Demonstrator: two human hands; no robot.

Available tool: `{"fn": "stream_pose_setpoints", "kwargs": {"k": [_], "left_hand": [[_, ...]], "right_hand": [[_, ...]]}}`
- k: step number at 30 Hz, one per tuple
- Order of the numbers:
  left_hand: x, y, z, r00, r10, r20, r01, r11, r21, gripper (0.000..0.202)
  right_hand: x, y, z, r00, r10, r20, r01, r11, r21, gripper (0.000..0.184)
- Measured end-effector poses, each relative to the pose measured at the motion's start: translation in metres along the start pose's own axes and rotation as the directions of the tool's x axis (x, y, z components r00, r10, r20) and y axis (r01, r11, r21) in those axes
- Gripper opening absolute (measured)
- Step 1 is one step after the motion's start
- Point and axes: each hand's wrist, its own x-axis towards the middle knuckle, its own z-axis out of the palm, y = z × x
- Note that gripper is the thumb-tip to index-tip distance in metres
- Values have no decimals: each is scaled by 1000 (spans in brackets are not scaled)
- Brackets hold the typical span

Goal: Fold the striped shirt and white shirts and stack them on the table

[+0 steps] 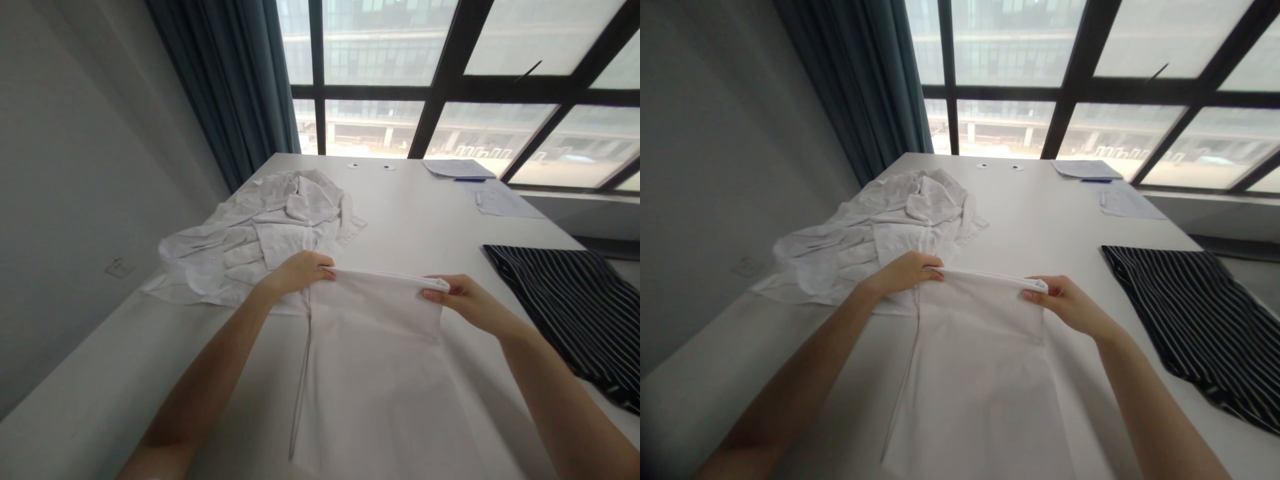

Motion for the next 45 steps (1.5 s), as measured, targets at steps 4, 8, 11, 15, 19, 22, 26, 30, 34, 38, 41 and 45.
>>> {"fn": "stream_pose_setpoints", "kwargs": {"k": [4,8,11,15,19,22,26,30,34,38,41,45], "left_hand": [[-2,-9,-8,999,-23,38,26,997,-70,23],[1,-11,-5,999,-52,14,53,993,-103,21],[2,-12,-3,998,-49,24,52,993,-105,20],[1,-15,-5,999,-31,39,35,994,-100,21],[-1,-20,-8,997,-30,73,38,993,-109,24],[-3,-25,-10,993,-42,107,56,990,-133,24],[-3,-28,-11,994,-56,93,65,993,-95,21],[-2,-26,-11,997,-43,57,46,997,-60,18],[-3,-21,-13,997,-53,58,57,996,-64,20],[-6,-16,-18,993,-85,79,92,992,-84,23],[-6,-16,-20,990,-105,93,114,988,-100,24],[-5,-19,-18,991,-94,95,104,989,-107,26]], "right_hand": [[1,1,-1,1000,7,-21,-8,1000,-15,39],[2,4,0,996,60,60,-64,996,68,45],[3,7,2,985,94,145,-104,992,66,45],[5,9,3,987,75,144,-79,997,19,46],[6,8,4,987,42,152,-35,998,-50,39],[5,7,4,989,41,141,-29,996,-85,36],[4,6,3,990,66,127,-60,997,-50,41],[2,2,2,1000,9,-21,-9,1000,18,50],[2,-4,2,980,-51,-191,51,999,-1,47],[2,-4,2,975,-38,-218,37,999,-10,43],[2,-3,2,972,-49,-232,44,999,-29,42],[1,-3,2,975,-46,-218,45,999,-10,42]]}}
